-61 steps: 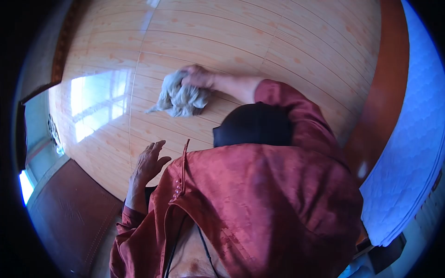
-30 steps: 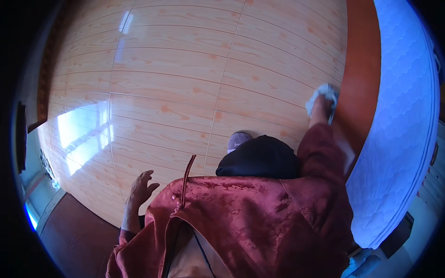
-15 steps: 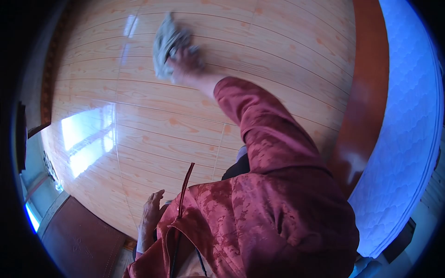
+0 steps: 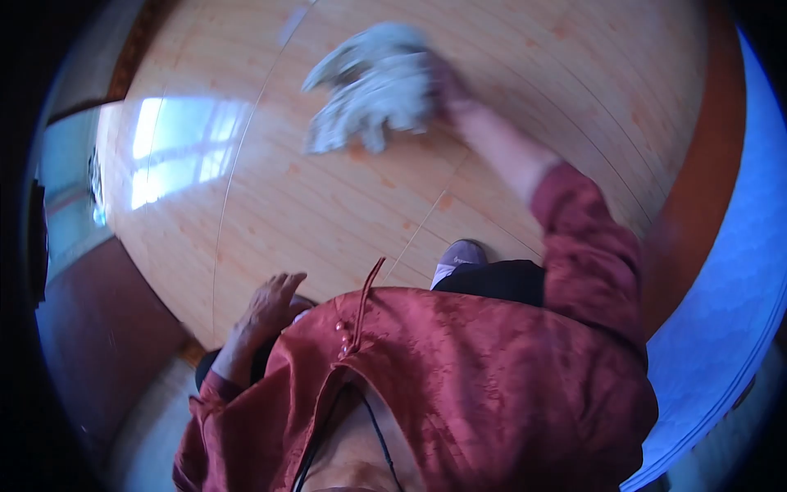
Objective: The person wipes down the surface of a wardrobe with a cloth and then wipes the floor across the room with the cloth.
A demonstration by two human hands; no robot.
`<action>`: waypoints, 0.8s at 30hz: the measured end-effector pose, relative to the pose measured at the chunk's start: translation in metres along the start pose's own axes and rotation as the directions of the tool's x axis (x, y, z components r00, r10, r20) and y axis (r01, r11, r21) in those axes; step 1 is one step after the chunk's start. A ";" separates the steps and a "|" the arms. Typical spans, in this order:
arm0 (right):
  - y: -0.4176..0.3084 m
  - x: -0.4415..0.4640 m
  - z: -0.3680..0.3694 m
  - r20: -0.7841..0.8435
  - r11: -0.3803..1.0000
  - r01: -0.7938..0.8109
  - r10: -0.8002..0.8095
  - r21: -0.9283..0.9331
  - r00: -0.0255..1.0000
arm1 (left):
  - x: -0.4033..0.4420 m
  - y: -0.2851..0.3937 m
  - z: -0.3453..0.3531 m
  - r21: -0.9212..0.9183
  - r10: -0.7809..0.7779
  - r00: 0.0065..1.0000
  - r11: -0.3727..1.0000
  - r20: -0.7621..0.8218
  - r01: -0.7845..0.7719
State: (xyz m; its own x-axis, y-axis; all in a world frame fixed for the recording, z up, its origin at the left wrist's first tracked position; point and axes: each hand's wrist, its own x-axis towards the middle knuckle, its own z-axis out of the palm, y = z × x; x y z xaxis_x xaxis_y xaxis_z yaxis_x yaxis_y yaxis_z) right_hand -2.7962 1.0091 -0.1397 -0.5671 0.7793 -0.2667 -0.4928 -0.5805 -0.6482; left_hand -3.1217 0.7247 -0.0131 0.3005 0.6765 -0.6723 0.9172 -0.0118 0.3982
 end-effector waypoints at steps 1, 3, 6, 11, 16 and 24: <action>-0.015 -0.029 -0.015 -0.264 0.990 0.037 -0.073 -0.140 0.962 | 0.001 -0.001 -0.003 0.003 -0.007 1.000 1.000 0.008 0.007; -0.036 -0.097 -0.071 -0.361 0.965 0.091 -0.178 -0.245 0.916 | 0.000 -0.003 -0.009 0.007 -0.016 0.999 1.000 0.028 0.016; -0.041 -0.196 -0.129 -0.588 0.962 0.098 -0.234 -0.254 0.774 | -0.001 -0.007 -0.013 0.019 -0.026 0.999 1.000 0.045 0.025; 0.035 -0.388 -0.223 -0.788 0.423 -0.692 -0.499 -0.585 0.361 | 0.001 -0.008 -0.019 0.011 -0.034 0.996 0.999 0.080 0.034; 0.081 -0.435 -0.219 -0.862 0.224 -0.932 -0.485 -0.286 0.148 | -0.003 -0.013 -0.020 0.037 -0.018 0.997 0.999 0.070 0.015; 0.118 -0.241 -0.117 -0.706 0.267 -0.659 -0.373 -0.703 0.602 | -0.019 -0.031 -0.027 0.031 0.025 0.999 0.999 0.034 -0.026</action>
State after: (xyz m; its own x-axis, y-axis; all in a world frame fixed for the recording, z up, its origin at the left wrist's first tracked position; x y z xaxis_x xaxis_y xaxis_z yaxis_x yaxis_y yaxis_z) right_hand -2.6406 0.7807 -0.2354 0.3089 0.8522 -0.4222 0.7058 -0.5030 -0.4988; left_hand -3.1630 0.7322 0.0036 0.3317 0.6505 -0.6833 0.9170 -0.0523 0.3954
